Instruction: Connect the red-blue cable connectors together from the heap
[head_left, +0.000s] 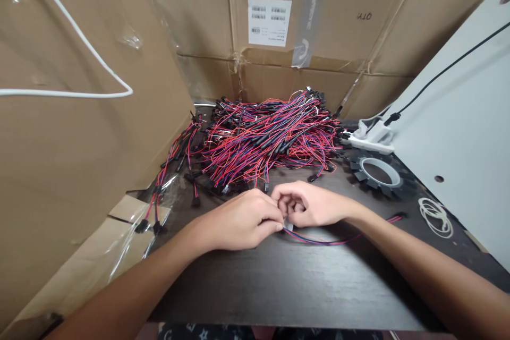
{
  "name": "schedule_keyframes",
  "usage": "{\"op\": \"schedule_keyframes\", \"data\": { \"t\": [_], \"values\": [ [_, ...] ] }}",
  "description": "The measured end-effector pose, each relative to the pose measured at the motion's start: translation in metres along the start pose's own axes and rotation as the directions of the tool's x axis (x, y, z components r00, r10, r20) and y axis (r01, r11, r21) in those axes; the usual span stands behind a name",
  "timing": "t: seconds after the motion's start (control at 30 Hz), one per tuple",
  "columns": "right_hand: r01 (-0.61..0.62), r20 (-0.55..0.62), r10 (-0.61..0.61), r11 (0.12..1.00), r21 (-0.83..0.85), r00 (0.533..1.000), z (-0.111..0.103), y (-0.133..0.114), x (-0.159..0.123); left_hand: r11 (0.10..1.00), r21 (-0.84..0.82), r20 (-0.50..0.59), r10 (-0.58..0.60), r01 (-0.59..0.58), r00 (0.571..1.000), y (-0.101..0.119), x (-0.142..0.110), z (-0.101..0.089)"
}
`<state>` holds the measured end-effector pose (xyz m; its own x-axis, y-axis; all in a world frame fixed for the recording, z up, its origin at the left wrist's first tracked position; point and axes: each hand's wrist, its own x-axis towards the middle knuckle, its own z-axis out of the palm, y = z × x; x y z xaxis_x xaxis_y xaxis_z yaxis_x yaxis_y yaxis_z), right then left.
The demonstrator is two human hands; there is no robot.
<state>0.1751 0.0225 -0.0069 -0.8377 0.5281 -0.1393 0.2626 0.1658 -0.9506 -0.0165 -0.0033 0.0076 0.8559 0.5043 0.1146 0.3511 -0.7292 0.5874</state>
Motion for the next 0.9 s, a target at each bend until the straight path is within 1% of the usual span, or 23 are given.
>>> {"op": "schedule_keyframes", "data": {
  "t": [0.1, 0.33, 0.53, 0.9],
  "values": [
    [-0.018, 0.001, 0.017, 0.999, 0.028, 1.0, -0.0006, 0.0008, 0.0003, 1.0, -0.004, 0.0, -0.001, 0.001, 1.0, -0.0002, 0.0, -0.0001],
    [-0.011, 0.014, 0.01, 0.997, 0.077, 1.0, -0.0006, 0.0026, 0.0008, 1.0, -0.017, -0.021, -0.017, 0.017, 1.0, 0.0008, -0.0004, -0.0003],
    [-0.022, 0.035, 0.018, 0.993, 0.113, 0.999, -0.0007, 0.0036, 0.0007, 1.0, -0.011, -0.001, -0.013, 0.013, 1.0, 0.0002, -0.0002, -0.0012],
    [-0.039, 0.052, 0.033, 0.991, 0.126, 0.998, -0.0015, 0.0042, 0.0005, 1.0, 0.009, 0.03, -0.022, 0.022, 0.999, -0.001, -0.0003, -0.0007]
  ]
}}
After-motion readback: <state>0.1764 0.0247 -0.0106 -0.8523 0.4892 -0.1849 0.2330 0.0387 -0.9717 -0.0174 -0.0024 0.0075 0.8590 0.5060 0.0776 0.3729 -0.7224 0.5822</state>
